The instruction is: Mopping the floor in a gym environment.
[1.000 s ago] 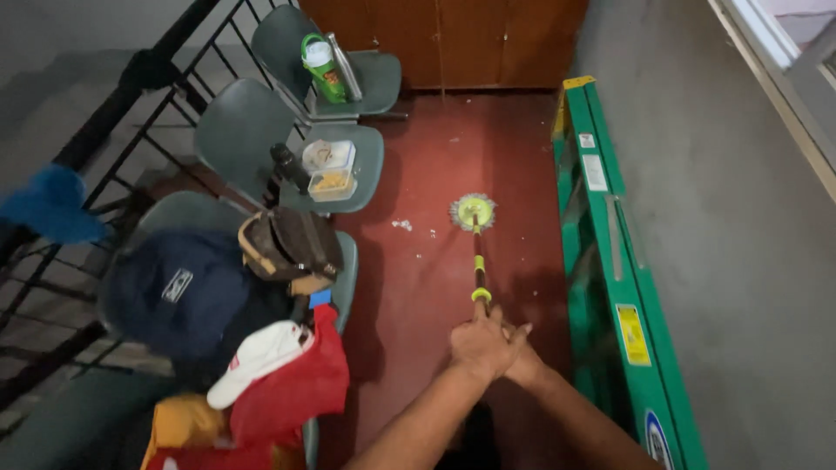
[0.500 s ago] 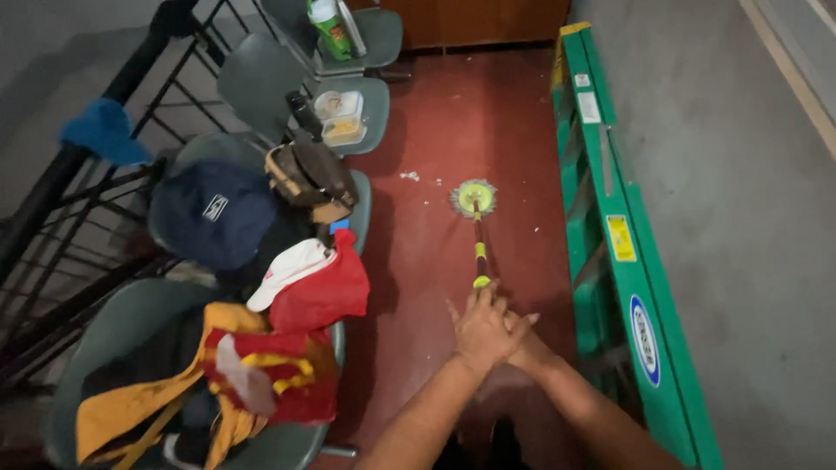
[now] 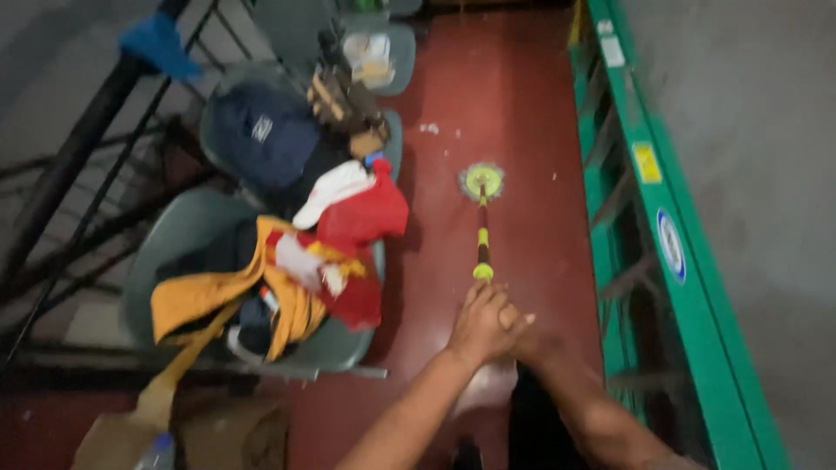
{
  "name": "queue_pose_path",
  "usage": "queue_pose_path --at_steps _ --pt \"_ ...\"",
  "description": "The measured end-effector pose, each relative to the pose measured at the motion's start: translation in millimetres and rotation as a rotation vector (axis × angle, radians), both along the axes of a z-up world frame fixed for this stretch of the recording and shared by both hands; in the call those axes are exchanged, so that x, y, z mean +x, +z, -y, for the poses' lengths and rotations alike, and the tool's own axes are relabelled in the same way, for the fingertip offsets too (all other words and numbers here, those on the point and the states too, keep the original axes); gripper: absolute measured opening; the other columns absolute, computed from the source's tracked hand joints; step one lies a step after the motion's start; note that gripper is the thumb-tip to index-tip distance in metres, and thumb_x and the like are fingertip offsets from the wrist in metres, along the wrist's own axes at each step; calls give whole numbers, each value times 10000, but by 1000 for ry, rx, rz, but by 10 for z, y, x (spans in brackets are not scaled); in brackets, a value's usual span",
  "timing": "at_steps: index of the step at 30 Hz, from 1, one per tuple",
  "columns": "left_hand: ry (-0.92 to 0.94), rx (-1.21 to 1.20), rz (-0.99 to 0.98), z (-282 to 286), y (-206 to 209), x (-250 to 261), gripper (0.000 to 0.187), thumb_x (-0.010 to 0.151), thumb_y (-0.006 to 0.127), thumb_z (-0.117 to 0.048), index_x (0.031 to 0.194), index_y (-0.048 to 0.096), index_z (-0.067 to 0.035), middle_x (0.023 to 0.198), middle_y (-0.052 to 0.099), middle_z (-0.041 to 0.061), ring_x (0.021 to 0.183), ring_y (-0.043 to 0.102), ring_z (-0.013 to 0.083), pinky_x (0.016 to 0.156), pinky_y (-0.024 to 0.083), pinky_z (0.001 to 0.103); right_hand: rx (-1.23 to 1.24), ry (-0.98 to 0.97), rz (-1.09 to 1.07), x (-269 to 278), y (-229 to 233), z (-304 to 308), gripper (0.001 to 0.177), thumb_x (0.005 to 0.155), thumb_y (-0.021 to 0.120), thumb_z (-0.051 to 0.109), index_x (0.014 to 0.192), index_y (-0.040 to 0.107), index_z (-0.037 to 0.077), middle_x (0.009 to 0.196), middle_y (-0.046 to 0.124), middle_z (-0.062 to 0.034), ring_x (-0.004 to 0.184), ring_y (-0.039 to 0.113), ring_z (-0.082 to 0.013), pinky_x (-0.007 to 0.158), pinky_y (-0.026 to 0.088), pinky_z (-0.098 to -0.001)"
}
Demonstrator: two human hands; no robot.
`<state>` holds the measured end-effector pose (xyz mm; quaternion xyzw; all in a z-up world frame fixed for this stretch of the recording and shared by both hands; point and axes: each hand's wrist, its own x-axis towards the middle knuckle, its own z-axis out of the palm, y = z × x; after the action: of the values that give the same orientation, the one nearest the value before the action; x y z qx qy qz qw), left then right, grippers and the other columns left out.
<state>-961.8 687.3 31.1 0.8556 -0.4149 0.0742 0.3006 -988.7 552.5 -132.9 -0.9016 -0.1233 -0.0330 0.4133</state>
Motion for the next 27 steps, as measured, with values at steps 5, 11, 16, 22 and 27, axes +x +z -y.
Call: queue_pose_path --at_steps 5,11,16,22,27 --pt "108 -1 -153 -545 682 -549 498 835 737 -516 1047 736 -65 1190 669 186 1216 525 432 940 462 569 270 43 76 -470 1365 -723 329 798 719 194 1107 684 85 1092 677 -124 995 675 -289 815 563 -432" --pt "231 23 -177 -1075 722 -1158 428 902 694 -496 988 704 -77 1138 685 143 1136 576 384 893 517 535 33 115 47 -979 1153 -1174 263 849 726 222 1085 710 107 1113 698 -122 1036 676 -307 871 554 -444" --pt "251 7 -128 -1429 657 -1808 412 892 700 -466 981 699 -63 1132 683 148 1164 570 391 872 529 532 119 128 190 -1619 1230 -1572 340 830 708 164 1145 691 37 1142 646 -200 1064 612 -382 879 514 -494" --pt "298 32 -110 -1798 721 -2891 369 875 705 -416 955 692 -56 1100 696 139 1190 579 376 861 542 535 180 127 -6 -2656 1071 -1976 247 826 718 209 1029 716 67 1080 684 -149 1014 664 -318 836 559 -454" --pt "310 0 -90 -2145 789 -3792 343 855 713 -395 920 690 -59 1056 705 134 1164 592 369 838 550 529 40 89 -98 -3563 1015 -2349 246 822 729 249 999 720 79 1065 694 -141 1013 676 -306 858 562 -447"
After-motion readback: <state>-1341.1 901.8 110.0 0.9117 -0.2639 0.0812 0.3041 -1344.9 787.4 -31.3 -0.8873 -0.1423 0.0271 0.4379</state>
